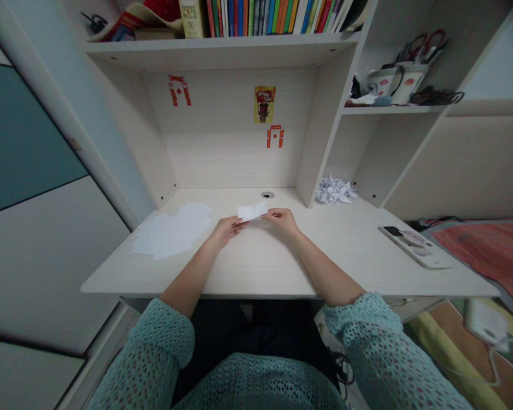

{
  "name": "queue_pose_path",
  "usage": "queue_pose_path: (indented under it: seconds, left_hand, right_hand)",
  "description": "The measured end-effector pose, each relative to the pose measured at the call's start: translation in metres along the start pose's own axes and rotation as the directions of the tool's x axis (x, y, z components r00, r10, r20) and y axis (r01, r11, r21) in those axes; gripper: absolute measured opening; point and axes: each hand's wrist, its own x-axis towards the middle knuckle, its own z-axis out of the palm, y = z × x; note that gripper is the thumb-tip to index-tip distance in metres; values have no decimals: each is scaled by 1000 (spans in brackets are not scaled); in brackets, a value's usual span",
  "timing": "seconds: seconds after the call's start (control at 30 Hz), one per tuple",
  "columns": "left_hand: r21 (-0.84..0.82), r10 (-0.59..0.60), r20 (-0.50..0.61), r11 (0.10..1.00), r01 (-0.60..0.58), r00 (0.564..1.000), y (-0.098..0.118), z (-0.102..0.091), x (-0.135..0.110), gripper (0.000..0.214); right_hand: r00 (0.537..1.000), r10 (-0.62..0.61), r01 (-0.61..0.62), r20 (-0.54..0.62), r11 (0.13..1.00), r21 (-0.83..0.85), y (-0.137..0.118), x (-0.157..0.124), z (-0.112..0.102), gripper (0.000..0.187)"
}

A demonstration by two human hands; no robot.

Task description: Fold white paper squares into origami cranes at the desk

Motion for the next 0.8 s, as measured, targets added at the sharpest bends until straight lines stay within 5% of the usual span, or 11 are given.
queue_pose_path:
  seconds: [0.3, 0.4, 0.5, 0.57, 0.8]
  left_hand:
    - [105, 31, 23, 994, -33, 999, -3, 1, 1, 26]
    - [180, 159, -10, 971, -154, 987, -4, 4, -1, 33]
    - [179, 409, -101, 904, -388, 907, -2, 9, -6, 41]
    - [194, 510, -61, 849, -491, 858, 1, 13, -12, 43]
    - [342, 527, 114, 776, -531, 843, -2, 19, -18, 46]
  right_hand:
    - [999, 32, -32, -20, 999, 14, -2, 0, 2, 33]
    - [991, 128, -121, -42, 981, 151, -2, -1, 8, 35]
    - [988, 154, -145, -28, 968, 204, -3, -3, 14, 36]
    - [991, 134, -126, -29, 973, 193, -4, -6, 18, 39]
    - [997, 44, -38, -58, 994, 98, -8, -13, 24, 44]
